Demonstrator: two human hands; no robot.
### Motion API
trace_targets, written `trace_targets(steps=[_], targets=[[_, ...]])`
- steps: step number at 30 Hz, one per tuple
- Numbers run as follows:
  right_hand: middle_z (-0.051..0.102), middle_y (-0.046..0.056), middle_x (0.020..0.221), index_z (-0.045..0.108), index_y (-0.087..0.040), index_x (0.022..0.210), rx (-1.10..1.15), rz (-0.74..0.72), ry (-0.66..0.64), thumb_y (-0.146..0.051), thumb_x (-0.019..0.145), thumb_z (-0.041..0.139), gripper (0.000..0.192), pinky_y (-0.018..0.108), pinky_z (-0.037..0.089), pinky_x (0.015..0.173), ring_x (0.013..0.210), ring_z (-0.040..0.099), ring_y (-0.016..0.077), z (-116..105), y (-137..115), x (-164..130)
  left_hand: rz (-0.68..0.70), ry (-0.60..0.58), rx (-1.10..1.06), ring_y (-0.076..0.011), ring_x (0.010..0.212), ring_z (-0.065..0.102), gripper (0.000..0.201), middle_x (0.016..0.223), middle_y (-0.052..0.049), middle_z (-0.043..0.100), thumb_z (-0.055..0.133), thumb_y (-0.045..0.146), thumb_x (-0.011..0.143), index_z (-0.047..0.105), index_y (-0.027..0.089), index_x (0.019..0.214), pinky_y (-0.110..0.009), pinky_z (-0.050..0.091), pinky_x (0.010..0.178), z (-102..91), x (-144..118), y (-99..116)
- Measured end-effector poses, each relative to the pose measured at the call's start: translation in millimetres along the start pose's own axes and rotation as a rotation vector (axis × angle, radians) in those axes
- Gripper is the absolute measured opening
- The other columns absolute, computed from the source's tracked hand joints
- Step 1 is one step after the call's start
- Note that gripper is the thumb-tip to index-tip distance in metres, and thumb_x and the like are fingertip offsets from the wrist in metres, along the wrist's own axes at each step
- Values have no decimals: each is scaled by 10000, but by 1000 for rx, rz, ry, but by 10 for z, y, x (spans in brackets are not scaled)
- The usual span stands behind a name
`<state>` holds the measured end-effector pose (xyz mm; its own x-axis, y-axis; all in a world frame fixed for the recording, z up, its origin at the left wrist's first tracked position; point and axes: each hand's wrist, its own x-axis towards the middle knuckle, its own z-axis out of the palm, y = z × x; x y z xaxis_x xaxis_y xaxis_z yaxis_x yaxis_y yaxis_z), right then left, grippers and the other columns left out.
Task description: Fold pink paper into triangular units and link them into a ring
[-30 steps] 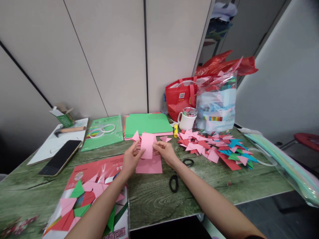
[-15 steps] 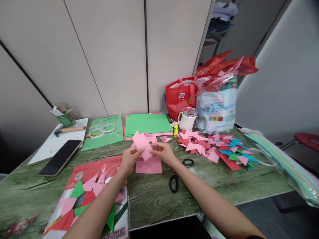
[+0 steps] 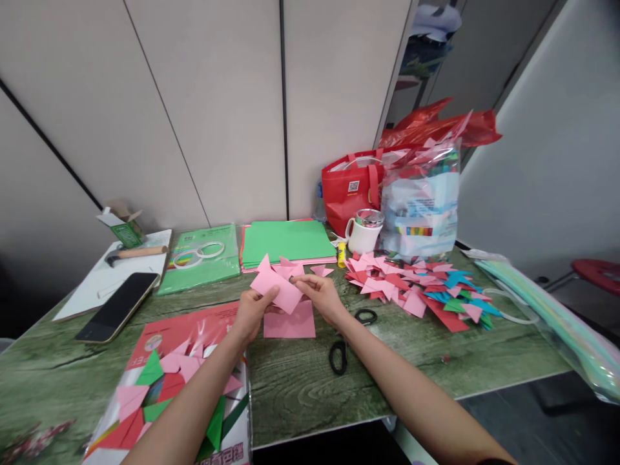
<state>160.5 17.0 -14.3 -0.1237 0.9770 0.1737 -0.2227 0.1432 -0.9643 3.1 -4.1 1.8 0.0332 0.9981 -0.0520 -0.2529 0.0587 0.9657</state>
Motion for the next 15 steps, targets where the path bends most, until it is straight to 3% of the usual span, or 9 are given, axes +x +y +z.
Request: trace_targets(steps=[3,6,10,13,15], targets=[[681,47,750,659,-155,847,-15,-36,39,-375,674,616,283,272,516,553,622,609,143,-15,-57,19,6,42,-25,-143,460,589,329,571,-48,652,736,353,564,664,62,699,-296,544,455,13,-5,16],[679,62,780,640,-150,872,-185,-110,68,-341,733,555,251,302,522,604,625,618,145,-72,-226,22,16,72,-100,-111,424,555,305,480,2,591,748,341,551,642,64,621,-320,564,505,21,-7,29],[670,68,852,641,-173,860,-803,-257,-26,-217,779,523,150,311,478,720,788,618,180,-161,-603,-82,44,41,-156,-150,552,618,270,590,-30,646,764,290,540,649,61,625,-362,567,647,18,3,23],[636,121,935,613,-156,967,-1260,-181,-142,-223,749,596,229,351,446,758,878,596,240,-174,-835,-283,51,18,-171,-163,603,635,232,629,-32,666,768,247,542,657,73,649,-366,559,693,15,6,20],[614,168,949,576,-128,1048,-1480,-40,-180,-255,724,638,354,374,443,733,879,590,283,-162,-897,-451,38,20,-172,-149,558,622,232,556,-17,643,767,261,541,640,72,587,-368,562,682,16,2,27]])
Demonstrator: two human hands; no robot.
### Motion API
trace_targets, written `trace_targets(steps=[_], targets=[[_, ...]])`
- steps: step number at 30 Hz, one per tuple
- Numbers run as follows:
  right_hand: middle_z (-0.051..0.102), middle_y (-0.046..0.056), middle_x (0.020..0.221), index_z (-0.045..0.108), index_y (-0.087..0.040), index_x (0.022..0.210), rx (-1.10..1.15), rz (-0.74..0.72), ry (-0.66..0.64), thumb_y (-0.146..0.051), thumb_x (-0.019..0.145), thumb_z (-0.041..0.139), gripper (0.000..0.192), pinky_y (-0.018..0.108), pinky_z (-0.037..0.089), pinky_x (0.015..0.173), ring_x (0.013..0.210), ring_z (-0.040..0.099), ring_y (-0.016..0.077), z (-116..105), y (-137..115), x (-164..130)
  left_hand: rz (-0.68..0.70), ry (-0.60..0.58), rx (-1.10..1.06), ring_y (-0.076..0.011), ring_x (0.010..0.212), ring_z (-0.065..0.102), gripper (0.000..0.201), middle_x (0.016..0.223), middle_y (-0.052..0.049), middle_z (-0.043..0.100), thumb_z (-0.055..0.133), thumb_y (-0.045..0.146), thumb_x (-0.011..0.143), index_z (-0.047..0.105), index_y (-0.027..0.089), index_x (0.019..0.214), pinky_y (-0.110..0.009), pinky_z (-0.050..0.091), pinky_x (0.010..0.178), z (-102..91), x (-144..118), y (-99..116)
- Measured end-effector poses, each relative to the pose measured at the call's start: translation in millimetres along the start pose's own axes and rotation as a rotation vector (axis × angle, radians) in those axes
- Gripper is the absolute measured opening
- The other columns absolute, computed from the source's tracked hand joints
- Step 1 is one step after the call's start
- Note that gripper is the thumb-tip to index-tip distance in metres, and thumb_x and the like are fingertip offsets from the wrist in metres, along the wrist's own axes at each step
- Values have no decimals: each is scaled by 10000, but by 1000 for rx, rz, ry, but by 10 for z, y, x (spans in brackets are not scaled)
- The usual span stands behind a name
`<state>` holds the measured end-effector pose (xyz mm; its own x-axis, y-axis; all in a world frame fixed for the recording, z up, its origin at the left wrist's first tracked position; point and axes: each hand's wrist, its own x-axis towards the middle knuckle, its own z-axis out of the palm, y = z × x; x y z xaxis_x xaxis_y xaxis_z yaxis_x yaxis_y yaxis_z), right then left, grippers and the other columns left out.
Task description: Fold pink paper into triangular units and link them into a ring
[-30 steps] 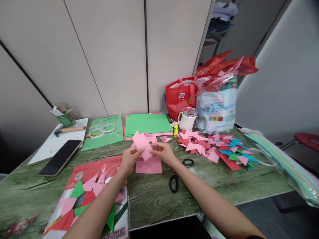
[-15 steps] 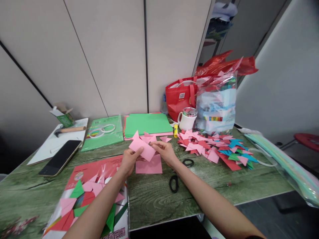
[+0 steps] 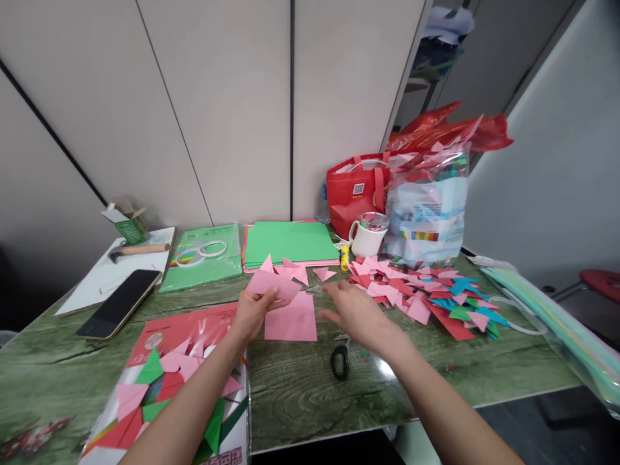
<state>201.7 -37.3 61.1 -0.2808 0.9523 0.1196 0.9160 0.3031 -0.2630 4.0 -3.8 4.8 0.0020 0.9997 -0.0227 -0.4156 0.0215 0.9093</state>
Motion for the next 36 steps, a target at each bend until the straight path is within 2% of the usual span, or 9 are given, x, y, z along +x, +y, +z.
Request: trace_targets(steps=[3,5,12,18,21,25,27,30,36], targets=[[577,224,1002,535,-90,1110,-136,136,-178,-319,689,675,499,383,435,725,964,546,341,60,-16,-228,-28,-3,-14,-130,515,604,258,523,-15,632,761,287,551,627,67,564,-371,565,667,7,-8,18],[563,219,1026,518,-99,1129,-161,211,-263,-287,652,708,547,370,428,736,995,527,344,136,31,-349,-41,-11,-29,-131,534,612,252,567,-28,655,756,283,565,636,66,612,-372,564,671,11,-14,29],[571,130,934,538,-140,1063,-111,140,-187,-100,647,612,424,304,394,730,864,561,251,273,347,-604,-96,-94,-5,-247,699,673,310,696,-105,702,686,341,657,635,75,809,-347,559,607,14,-41,69],[607,145,881,557,-129,1052,-97,203,-234,-77,752,440,327,321,406,684,772,599,242,261,499,-616,-99,-109,-23,-253,746,672,280,769,-103,710,684,297,671,631,87,847,-325,559,626,1,-36,79],[628,123,888,537,-145,1104,148,176,-182,-144,789,426,334,342,424,728,821,605,239,231,596,-584,-89,-119,-14,-252,756,671,237,758,-92,709,700,264,655,641,84,798,-324,561,643,-1,-38,64],[659,73,870,490,-169,1168,906,111,-213,-310,813,449,384,316,461,736,806,614,176,162,607,-465,-100,-99,26,-272,704,674,243,655,-90,693,706,284,638,646,74,742,-294,555,515,16,-53,62],[664,69,870,471,-179,1185,1179,117,-207,-355,791,504,433,317,467,731,761,614,152,152,536,-361,-119,-95,34,-287,691,673,250,592,-92,677,703,301,636,645,66,697,-285,544,473,29,-60,71],[646,28,798,522,-185,1110,1300,111,-127,-337,677,654,478,285,475,669,695,602,131,205,393,-155,-124,-91,35,-285,666,675,265,594,-108,679,697,319,639,643,62,672,-279,535,462,43,-64,81],[644,39,802,515,-182,879,1316,71,138,-272,574,728,383,302,497,663,719,618,160,424,170,219,-138,-145,67,-286,659,675,306,631,-137,689,683,354,654,649,53,699,-301,540,486,43,-70,64]])
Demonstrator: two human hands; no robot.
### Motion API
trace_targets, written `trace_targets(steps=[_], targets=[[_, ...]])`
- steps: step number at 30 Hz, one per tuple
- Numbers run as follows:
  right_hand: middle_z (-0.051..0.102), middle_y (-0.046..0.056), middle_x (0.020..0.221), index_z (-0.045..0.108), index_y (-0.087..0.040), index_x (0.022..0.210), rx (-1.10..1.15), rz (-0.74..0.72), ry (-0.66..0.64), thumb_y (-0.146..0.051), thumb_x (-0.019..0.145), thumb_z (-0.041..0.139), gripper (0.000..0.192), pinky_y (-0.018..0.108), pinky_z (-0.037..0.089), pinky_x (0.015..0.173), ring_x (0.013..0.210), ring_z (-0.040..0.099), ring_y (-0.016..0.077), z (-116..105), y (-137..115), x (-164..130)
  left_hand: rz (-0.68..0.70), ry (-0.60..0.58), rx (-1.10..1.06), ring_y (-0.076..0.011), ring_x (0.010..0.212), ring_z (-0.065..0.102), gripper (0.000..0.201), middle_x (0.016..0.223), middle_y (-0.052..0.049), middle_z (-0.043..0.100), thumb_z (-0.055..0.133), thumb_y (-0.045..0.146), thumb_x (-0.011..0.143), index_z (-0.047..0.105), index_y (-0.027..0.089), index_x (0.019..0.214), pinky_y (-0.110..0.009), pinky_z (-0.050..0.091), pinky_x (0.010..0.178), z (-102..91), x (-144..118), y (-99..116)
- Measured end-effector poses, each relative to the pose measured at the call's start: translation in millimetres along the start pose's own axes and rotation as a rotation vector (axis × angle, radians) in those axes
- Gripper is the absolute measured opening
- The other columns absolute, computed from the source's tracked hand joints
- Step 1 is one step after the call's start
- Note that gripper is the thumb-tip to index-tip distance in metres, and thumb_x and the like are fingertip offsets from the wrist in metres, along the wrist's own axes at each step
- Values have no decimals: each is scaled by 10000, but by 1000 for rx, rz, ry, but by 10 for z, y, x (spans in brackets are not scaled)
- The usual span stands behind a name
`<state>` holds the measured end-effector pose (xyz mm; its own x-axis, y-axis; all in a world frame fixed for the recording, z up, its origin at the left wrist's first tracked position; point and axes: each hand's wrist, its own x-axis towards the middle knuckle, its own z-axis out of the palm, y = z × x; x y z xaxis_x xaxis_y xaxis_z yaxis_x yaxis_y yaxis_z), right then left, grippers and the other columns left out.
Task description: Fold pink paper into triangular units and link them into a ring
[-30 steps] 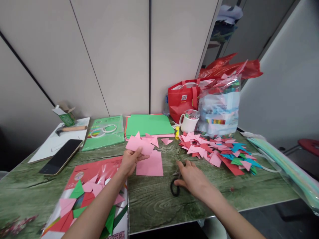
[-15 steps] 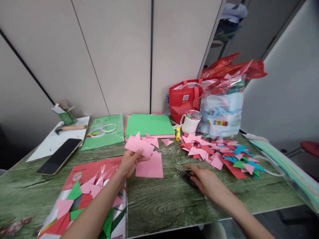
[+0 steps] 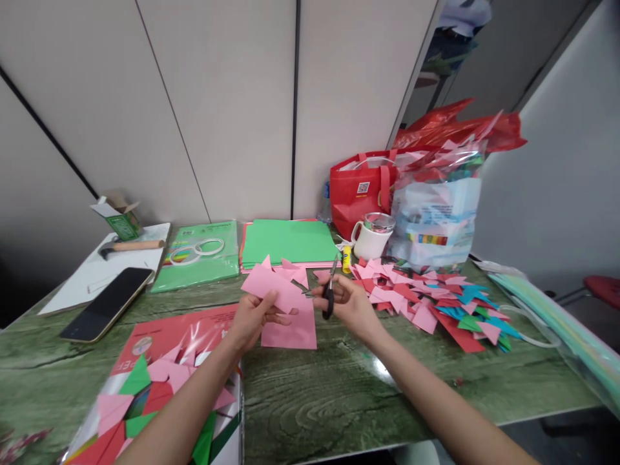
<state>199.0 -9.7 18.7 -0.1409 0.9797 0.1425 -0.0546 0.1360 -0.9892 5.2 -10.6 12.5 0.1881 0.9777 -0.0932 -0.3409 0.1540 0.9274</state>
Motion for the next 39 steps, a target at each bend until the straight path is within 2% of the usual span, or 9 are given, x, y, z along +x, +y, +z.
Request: trace_targets(steps=[2,6,11,15,18,21,27,34,39], targets=[[645,36,785,497,-183,855,2,-39,11,-240,558,735,384,309,498,672,737,618,169,72,34,39,-28,-23,11,-284,662,674,325,634,-146,691,680,367,653,655,48,705,-310,543,503,9,-10,-5],[625,2,701,493,-184,843,20,-58,41,-232,578,720,352,251,472,576,650,589,141,162,79,52,-74,-28,11,-267,651,673,327,622,-143,694,696,359,635,665,44,718,-329,551,555,42,-33,-4],[594,-24,626,508,-181,822,66,1,57,-265,585,715,326,190,393,455,530,535,106,179,136,51,-46,-52,57,-255,644,669,330,693,-159,701,683,356,650,675,41,746,-334,551,554,50,-40,-19],[583,-30,619,521,-183,832,107,47,31,-284,579,716,335,204,408,466,516,543,107,183,144,43,-36,-95,145,-255,665,671,306,770,-159,705,681,312,661,676,59,832,-327,552,561,32,-40,-64],[577,-30,622,530,-184,844,102,54,6,-298,589,707,331,218,421,479,512,549,109,188,145,44,-22,-97,163,-250,621,673,315,739,-159,705,658,315,686,667,58,866,-303,544,515,27,-39,-97],[583,-18,639,550,-177,858,7,1,-29,-308,603,698,322,231,435,523,561,558,120,163,148,56,-9,-48,160,-249,552,665,328,673,-156,699,667,327,672,664,45,840,-302,533,470,34,-33,-88],[625,25,760,597,-152,929,-375,-129,-92,-334,586,716,406,267,441,647,698,567,161,62,118,51,113,109,94,-283,613,673,285,712,-141,697,698,309,632,643,58,756,-299,532,455,28,-14,17],[639,30,786,615,-194,972,-667,-248,-78,-377,618,703,409,268,435,642,680,563,163,62,160,-6,138,71,135,-254,590,669,253,714,-135,700,683,303,646,641,80,758,-262,507,428,39,-21,47],[656,44,830,617,-204,992,-745,-279,-61,-338,630,703,396,277,438,666,714,578,170,60,180,-18,144,32,161,-217,518,647,229,637,-117,690,669,304,659,648,84,717,-245,459,387,29,-18,48]])
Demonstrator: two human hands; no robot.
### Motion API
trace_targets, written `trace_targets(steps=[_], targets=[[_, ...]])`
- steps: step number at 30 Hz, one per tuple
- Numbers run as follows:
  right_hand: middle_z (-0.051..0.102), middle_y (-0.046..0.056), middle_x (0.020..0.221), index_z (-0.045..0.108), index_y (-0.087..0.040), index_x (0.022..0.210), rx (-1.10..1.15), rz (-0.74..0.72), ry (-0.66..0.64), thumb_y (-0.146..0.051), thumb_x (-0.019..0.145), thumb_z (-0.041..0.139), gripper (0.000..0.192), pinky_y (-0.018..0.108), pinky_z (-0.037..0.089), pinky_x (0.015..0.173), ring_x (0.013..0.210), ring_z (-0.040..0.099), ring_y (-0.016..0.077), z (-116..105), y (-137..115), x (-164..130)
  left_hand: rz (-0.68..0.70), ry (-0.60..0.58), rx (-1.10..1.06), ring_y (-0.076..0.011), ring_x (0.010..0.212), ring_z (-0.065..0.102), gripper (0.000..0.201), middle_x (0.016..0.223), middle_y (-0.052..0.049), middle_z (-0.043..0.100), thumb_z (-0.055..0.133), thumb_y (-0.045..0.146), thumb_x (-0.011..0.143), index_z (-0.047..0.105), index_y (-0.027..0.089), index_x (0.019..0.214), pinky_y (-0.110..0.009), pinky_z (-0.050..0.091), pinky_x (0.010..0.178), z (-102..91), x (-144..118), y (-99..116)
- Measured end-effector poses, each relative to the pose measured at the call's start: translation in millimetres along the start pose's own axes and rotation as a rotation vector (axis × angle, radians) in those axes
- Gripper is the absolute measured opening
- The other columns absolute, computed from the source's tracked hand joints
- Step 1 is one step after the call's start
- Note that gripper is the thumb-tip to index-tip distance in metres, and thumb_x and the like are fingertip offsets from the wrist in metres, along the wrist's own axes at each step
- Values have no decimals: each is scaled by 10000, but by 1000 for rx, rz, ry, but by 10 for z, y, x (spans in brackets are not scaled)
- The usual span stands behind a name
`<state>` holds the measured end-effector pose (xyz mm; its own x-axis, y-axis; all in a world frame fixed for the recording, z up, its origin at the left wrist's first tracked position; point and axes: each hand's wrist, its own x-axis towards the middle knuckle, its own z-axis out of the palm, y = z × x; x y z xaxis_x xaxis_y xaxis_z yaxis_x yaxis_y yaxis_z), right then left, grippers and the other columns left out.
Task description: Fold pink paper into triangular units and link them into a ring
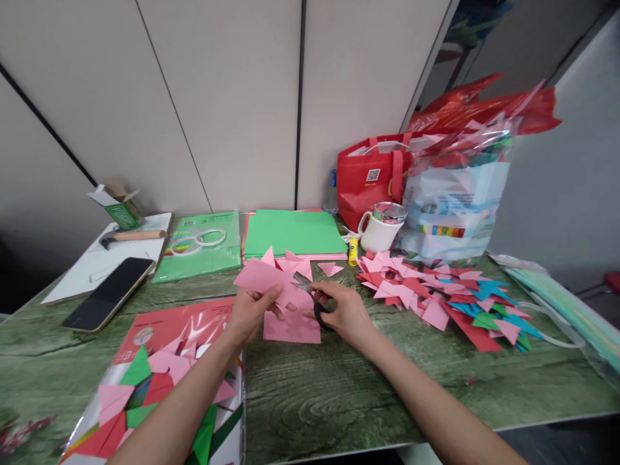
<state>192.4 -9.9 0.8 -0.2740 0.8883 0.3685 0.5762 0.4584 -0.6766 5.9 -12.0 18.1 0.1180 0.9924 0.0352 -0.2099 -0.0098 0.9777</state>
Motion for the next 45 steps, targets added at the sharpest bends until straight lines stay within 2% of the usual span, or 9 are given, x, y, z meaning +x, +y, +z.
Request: trace_targets(steps=[6,10,14,28,37,39,41,43,45], targets=[[652,33,801,617,-202,995,-31,-8,0,-296,650,695,366,268,434,651,680,569,160,-21,-16,-6,13,-35,31,-141,411,570,198,572,-95,675,630,283,707,654,86,692,-226,429,387,-38,14,-34],[646,28,782,620,-204,989,-55,-14,-2,-296,654,690,355,267,433,646,676,569,157,-30,-23,-8,1,-18,24,-147,432,575,196,537,-88,660,643,283,692,644,95,637,-216,419,383,-38,19,-31],[656,34,791,625,-202,974,-70,-6,-8,-287,655,690,336,268,438,652,683,580,160,-36,-33,-9,-7,-11,31,-120,384,535,195,518,-76,650,642,283,692,640,96,637,-210,407,376,-29,19,-20],[701,53,863,670,-207,942,-75,18,15,-317,646,701,317,272,458,676,735,643,191,-7,5,-26,-15,-17,75,-115,392,530,235,524,-69,651,637,317,695,623,87,645,-220,402,400,-73,41,-64],[686,29,738,687,-211,873,-45,76,-32,-339,671,671,240,248,410,611,659,614,179,-30,-13,-25,-26,-14,67,-113,383,518,245,505,-71,640,650,316,679,613,83,610,-217,390,382,-53,36,-58],[646,14,683,673,-191,877,34,112,-44,-354,640,695,288,243,385,582,615,572,158,-33,-29,-13,-30,29,45,-112,374,516,247,493,-70,634,653,312,672,608,80,597,-216,388,374,-47,38,-50],[588,-6,641,639,-167,905,255,152,-116,-374,600,722,378,234,369,557,578,518,129,-46,-54,1,-25,95,18,-104,350,503,253,471,-69,624,645,308,675,599,75,588,-213,385,368,-44,42,-37],[544,-19,643,593,-148,946,589,202,-267,-403,597,721,450,232,382,566,578,494,108,-69,-83,9,-4,154,-14,-110,353,517,228,487,-65,631,641,290,675,608,65,665,-213,394,367,-41,47,-19],[533,-11,683,558,-139,980,903,266,-429,-445,632,689,481,253,414,613,609,510,104,-92,-105,0,15,166,-42,-129,392,556,261,589,-69,664,640,259,670,608,65,840,-220,411,366,-38,44,-5]])
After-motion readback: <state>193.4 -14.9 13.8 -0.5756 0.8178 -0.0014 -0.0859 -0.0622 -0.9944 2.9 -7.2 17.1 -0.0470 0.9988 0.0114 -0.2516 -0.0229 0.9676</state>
